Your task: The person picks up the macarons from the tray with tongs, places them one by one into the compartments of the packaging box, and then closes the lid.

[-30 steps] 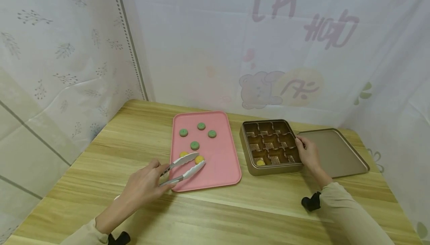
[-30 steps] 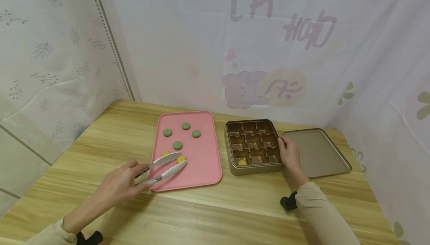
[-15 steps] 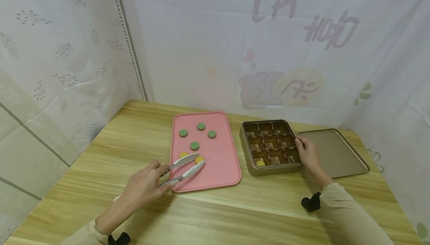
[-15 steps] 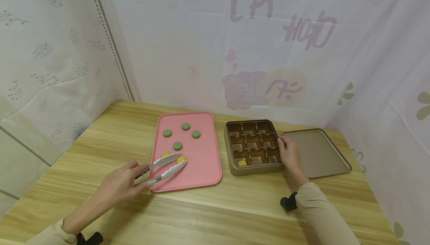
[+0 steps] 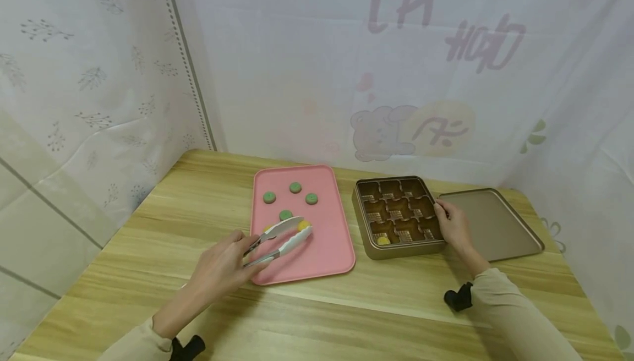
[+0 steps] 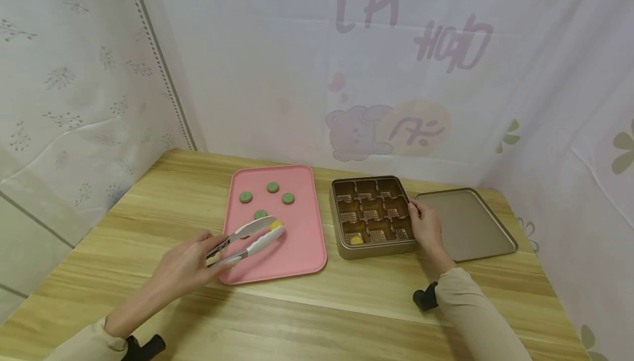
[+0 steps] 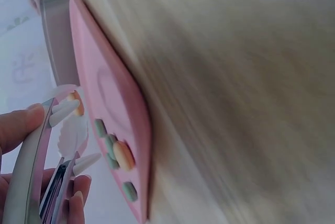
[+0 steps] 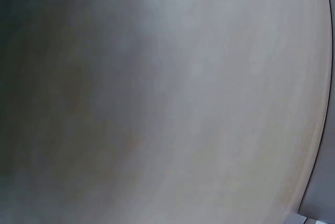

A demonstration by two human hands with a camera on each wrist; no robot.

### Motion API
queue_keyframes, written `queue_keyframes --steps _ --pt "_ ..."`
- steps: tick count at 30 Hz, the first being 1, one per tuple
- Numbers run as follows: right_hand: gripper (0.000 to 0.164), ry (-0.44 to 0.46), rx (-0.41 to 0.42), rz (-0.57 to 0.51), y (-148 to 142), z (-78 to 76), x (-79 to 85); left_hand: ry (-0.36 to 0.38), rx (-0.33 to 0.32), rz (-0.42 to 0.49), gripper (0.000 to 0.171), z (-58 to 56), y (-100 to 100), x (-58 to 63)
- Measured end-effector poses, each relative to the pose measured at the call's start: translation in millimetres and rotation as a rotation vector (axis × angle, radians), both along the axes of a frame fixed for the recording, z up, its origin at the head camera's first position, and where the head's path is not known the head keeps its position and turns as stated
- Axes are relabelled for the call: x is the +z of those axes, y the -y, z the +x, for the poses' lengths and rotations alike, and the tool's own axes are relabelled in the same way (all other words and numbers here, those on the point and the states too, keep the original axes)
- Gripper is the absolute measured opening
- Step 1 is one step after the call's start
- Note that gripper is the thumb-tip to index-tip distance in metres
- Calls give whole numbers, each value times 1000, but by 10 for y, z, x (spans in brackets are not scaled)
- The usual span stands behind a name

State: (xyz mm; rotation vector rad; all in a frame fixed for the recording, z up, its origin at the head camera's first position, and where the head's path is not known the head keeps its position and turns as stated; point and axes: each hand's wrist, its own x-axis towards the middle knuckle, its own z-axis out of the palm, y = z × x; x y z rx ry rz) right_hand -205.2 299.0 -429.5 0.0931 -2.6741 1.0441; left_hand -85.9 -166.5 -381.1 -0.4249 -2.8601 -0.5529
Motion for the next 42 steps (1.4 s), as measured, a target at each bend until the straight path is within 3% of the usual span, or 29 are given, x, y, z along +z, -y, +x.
queue_keyframes --steps 15,24,31,42 --pt "38 -12 10 -8 13 -19 11 6 -74 82 43 -278 -576 153" --pt "37 -22 0 -9 11 -23 14 -6 -187 112 41 -456 -1065 205" --pt "35 -36 2 -11 10 -10 3 -18 -274 69 43 -546 -1405 199" --pt "36 -30 -12 -10 -3 -22 -18 68 -292 -26 52 -641 -1741 193"
